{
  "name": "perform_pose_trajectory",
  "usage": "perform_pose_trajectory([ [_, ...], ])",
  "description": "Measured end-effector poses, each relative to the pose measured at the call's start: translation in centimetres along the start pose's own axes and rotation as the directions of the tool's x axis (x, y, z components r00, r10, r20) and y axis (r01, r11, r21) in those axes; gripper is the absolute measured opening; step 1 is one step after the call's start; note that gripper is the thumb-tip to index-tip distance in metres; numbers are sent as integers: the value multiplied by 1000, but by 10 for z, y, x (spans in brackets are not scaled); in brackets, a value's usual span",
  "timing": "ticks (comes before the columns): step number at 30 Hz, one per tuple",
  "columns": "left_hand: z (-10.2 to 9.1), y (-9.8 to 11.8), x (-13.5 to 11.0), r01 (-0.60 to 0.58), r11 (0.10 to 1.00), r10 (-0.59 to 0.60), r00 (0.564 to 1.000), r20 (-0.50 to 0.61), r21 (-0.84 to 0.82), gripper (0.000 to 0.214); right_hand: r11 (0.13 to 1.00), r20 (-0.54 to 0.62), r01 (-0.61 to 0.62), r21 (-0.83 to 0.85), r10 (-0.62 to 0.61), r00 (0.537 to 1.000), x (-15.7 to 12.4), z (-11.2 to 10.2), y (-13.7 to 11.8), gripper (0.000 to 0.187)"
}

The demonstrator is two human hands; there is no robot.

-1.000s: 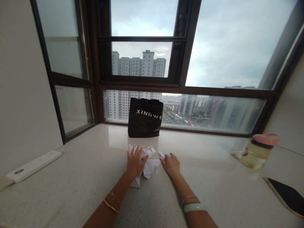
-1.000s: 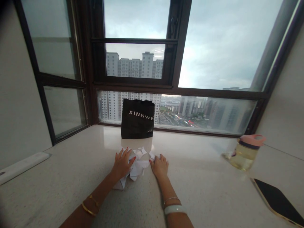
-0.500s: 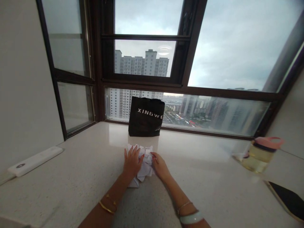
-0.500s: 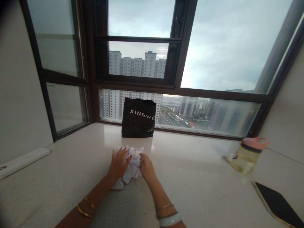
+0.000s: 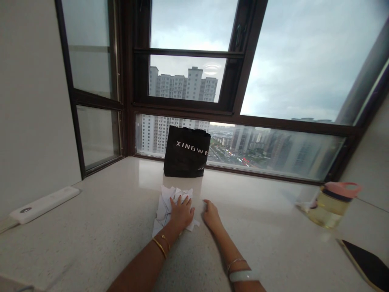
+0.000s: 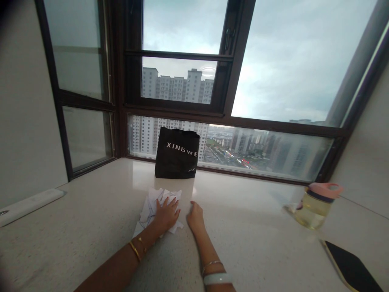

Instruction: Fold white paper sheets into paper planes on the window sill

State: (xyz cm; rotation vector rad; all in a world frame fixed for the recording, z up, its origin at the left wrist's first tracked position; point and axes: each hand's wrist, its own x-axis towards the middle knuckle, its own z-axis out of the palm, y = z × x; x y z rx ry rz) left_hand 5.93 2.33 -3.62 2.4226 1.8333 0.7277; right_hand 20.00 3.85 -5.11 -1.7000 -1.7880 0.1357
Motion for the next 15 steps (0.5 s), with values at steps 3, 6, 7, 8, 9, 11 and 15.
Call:
perform_pose_trajectory([
  [3,-1,-16,-3,20,1000,-21,999,-32,-10,41,1000,-29,-5,-7,5,1000,1,1,1,59],
  [6,-11,-37,-8,25,1000,-25,998,-53,1,40,1000,-39,-1,-13,1,999,2,2,2,61],
  [7,-15,-46,-9,27,1000,-27,998,-52,11,40,1000,-32,4,-17,-5,999,2,3,2,61],
  [8,-19,-54,-11,32,999,-31,998,-49,25,40,1000,-24,10,-22,-10,1000,3,4,3,60],
  [9,-23,-61,-12,33,999,-31,999,-44,43,41,1000,-16,14,-27,-15,1000,3,4,3,60],
  [11,-29,-75,-15,32,996,-29,999,-32,86,41,999,-8,17,-39,-17,1000,3,5,3,59],
  [15,-36,-91,-20,25,986,-24,1000,-9,164,43,999,-5,20,-51,-20,1000,3,4,3,58],
])
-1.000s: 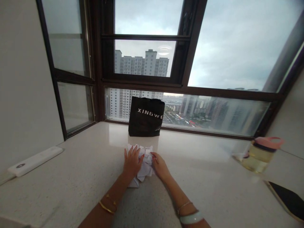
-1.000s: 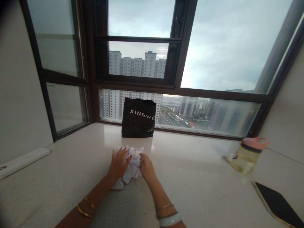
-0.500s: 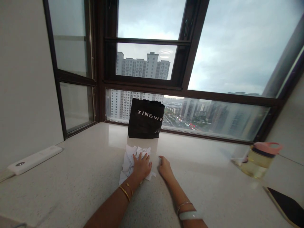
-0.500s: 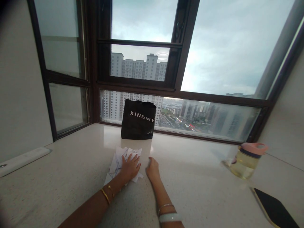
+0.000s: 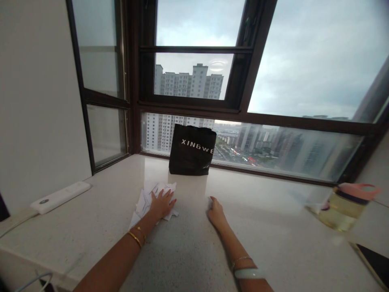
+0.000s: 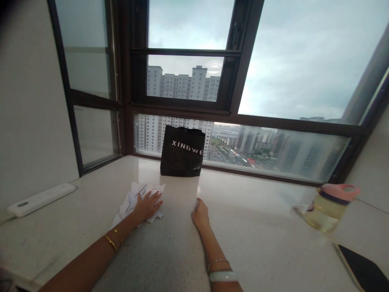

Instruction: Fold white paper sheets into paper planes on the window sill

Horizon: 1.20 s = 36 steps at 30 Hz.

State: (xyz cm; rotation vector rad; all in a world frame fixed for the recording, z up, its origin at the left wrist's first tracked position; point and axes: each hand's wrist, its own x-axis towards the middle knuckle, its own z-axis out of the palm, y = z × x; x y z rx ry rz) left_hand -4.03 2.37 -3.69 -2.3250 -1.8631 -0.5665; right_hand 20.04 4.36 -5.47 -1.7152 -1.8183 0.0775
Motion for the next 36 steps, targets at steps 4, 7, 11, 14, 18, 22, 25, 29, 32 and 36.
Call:
perform_pose_trajectory([
  [4,-6,-1,1,-45,997,48,998,-44,63,45,1000,22,12,-5,-12,1000,-1,-2,0,56],
  [7,-15,8,7,-99,991,109,988,-110,93,49,999,47,8,-32,-7,999,0,-3,0,56],
  [11,-21,33,15,-94,994,101,987,-122,59,47,998,75,-2,-64,6,997,1,-4,2,54],
  [14,-16,57,15,-116,993,116,990,-75,9,43,997,76,23,-69,-18,997,1,-3,3,51],
  [18,-2,78,8,-179,984,179,983,-42,-14,41,996,75,53,-78,-47,996,0,-3,4,48],
  [22,9,76,0,-145,988,145,989,2,-50,42,992,83,66,-112,-57,995,1,-1,3,42],
  [25,12,70,-3,-106,983,116,992,58,-150,45,987,97,111,-117,-100,990,1,1,-3,39],
  [29,10,68,-5,-118,957,159,977,142,-265,49,973,191,212,-87,-192,963,-7,5,-13,39],
  [32,9,70,-7,-130,949,184,968,171,-286,51,966,258,240,-100,-207,944,-13,4,-17,41],
  [36,9,69,-8,-148,947,202,965,169,-285,51,965,306,232,-122,-186,934,-16,1,-19,42],
])
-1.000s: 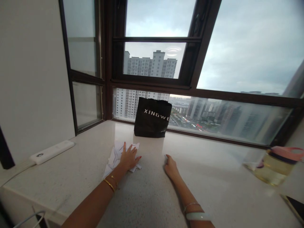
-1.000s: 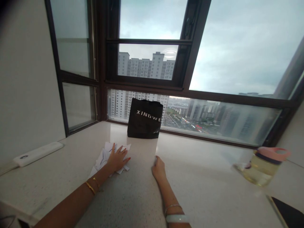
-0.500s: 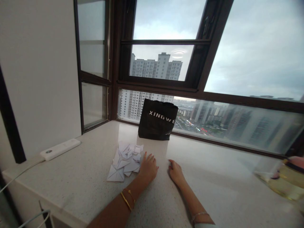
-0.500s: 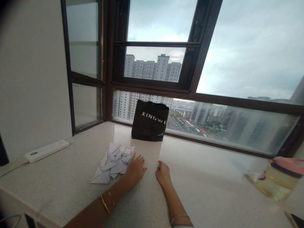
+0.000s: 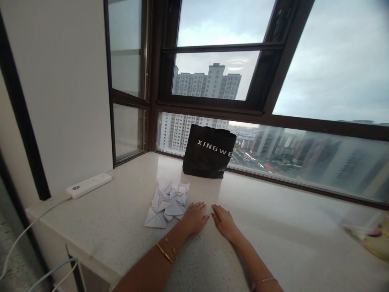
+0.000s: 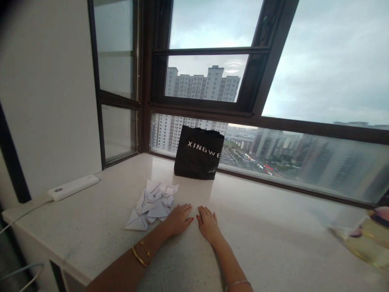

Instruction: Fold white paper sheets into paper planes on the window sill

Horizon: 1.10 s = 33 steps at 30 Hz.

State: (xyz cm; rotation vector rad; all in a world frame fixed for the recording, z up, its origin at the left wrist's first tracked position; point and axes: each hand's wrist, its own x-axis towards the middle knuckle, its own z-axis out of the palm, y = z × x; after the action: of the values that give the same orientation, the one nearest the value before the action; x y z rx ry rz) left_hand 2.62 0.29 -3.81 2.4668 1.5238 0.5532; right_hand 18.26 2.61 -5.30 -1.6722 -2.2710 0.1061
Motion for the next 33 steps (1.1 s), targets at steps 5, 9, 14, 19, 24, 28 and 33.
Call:
perform_pose_trajectory([
  [5,-1,-1,-1,2,1000,-2,1000,13,11,52,1000,29,-6,-5,6,1000,-1,-3,-2,44],
  [9,-1,0,-1,9,1000,-9,1000,22,22,52,1000,36,-9,4,9,999,-2,-3,-4,44],
  [14,0,-1,-1,-5,999,5,1000,4,34,51,1000,26,-15,3,15,1000,-1,-3,-4,43],
  [19,1,0,-1,-4,999,5,1000,-7,46,51,1000,16,-9,1,9,1000,-1,-2,-3,42],
  [24,1,0,-2,-5,999,5,1000,-3,40,49,1000,24,-2,2,2,1000,-2,-2,-2,43],
  [28,0,0,-2,-15,999,15,1000,0,38,47,1000,28,-11,8,11,1000,-1,-3,-3,43],
  [33,-1,0,-2,-8,999,8,1000,5,43,47,1000,27,-18,18,18,999,-1,-3,-4,43],
])
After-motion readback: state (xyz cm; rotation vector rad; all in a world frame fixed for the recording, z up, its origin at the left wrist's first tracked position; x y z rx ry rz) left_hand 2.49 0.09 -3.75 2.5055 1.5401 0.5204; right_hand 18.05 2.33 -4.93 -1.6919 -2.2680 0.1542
